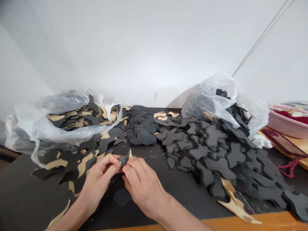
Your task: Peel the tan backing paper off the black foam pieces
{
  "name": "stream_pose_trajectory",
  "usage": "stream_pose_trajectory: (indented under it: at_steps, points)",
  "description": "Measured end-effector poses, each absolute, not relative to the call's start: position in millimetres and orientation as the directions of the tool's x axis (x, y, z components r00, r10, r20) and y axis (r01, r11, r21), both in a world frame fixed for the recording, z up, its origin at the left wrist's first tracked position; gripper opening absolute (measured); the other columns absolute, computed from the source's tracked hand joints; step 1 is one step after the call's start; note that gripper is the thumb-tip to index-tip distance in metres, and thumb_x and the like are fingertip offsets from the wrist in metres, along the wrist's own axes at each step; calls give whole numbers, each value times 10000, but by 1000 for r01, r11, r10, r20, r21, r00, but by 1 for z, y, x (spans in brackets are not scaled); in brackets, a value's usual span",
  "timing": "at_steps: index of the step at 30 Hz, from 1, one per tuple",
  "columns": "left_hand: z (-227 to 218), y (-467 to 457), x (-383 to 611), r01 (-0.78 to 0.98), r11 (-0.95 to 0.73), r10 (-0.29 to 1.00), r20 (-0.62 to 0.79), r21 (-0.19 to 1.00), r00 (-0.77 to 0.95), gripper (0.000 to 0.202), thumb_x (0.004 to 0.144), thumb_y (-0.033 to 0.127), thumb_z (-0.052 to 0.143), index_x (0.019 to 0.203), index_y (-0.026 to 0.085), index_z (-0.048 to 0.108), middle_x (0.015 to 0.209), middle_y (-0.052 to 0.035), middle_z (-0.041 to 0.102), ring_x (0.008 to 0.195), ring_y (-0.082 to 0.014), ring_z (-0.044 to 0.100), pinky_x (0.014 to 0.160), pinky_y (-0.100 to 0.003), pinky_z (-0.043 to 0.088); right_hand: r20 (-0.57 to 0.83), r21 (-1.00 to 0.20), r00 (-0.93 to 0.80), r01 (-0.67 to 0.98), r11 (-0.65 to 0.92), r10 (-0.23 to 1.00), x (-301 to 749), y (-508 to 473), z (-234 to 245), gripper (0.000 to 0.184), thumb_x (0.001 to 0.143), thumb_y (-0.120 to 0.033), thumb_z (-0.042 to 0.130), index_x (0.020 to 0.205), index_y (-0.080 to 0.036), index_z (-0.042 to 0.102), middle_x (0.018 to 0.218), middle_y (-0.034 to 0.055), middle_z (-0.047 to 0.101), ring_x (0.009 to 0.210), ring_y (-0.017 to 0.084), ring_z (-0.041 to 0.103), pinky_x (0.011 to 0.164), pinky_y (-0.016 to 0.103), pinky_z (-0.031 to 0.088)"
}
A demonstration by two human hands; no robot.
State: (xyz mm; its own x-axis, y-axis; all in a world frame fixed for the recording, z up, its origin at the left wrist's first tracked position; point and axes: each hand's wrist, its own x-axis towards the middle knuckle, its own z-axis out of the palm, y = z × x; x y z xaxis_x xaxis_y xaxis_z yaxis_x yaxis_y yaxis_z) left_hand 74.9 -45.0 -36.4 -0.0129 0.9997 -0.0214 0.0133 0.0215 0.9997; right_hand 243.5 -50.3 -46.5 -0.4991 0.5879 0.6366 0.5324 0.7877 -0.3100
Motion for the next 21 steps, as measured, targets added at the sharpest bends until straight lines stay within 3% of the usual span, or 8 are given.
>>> stream_pose_trajectory:
  at_steps: [4, 9, 12, 15, 17, 19, 21]
  points:
    - [-34, -48, 80, -124, 74, 997, -69, 990, 40, 195, 804, 298, 671, 709, 176, 552, 897, 13, 586, 785, -131, 592, 773, -245, 507, 643, -285, -495, 554, 782, 585, 247, -47, -50, 224, 950, -31, 463, 1123, -137, 559, 1032, 112, 637, 972, 227, 575, 857, 365, 527]
    - [-34, -51, 80, -277, 161, 975, -111, 947, 190, 164, 801, 249, 703, 905, 205, 585, 871, 16, 584, 831, -140, 580, 826, -267, 495, 677, -413, -391, 500, 761, 623, 253, -44, -48, 245, 940, -13, 458, 1106, -165, 555, 974, 85, 639, 904, 192, 589, 795, 320, 520]
    - [-35, -48, 69, -343, 71, 987, -16, 937, 159, 193, 788, 198, 658, 971, 216, 599, 983, -11, 586, 906, -154, 561, 796, -249, 480, 666, -515, -310, 467, 719, 678, 258, -43, -45, 258, 916, 1, 471, 1055, -192, 571, 960, 55, 643, 893, 166, 605, 799, 287, 509]
    - [-34, -41, 57, -198, -168, 984, 176, 966, 21, 319, 772, 182, 683, 1073, 246, 599, 1158, -25, 578, 1112, -184, 533, 938, -270, 440, 565, -698, -195, 405, 590, 802, 263, -40, -41, 194, 887, -41, 552, 964, -216, 583, 912, 14, 640, 849, 140, 618, 781, 248, 505]
    - [-32, -38, 52, -11, -254, 964, 254, 967, 81, 428, 743, 170, 744, 1136, 255, 598, 1284, -38, 552, 1241, -212, 487, 1052, -306, 378, 471, -806, -165, 319, 499, 867, 265, -39, -39, 166, 863, -77, 605, 938, -224, 587, 893, -3, 632, 840, 132, 620, 773, 235, 504]
    - [-30, -36, 53, 92, -242, 957, 221, 966, 188, 400, 754, 193, 749, 1127, 241, 615, 1287, -55, 570, 1232, -226, 518, 1059, -334, 390, 399, -875, -175, 221, 431, 900, 265, -39, -36, 163, 848, -100, 631, 938, -228, 586, 889, -13, 624, 845, 125, 619, 775, 227, 500]
    - [-30, -36, 57, 133, -163, 968, 133, 978, 211, 269, 790, 233, 713, 1048, 221, 639, 1134, -55, 645, 1090, -213, 608, 973, -331, 463, 334, -921, -190, 143, 363, 923, 264, -39, -34, 170, 833, -116, 651, 939, -227, 579, 885, -20, 623, 842, 118, 614, 772, 223, 492]
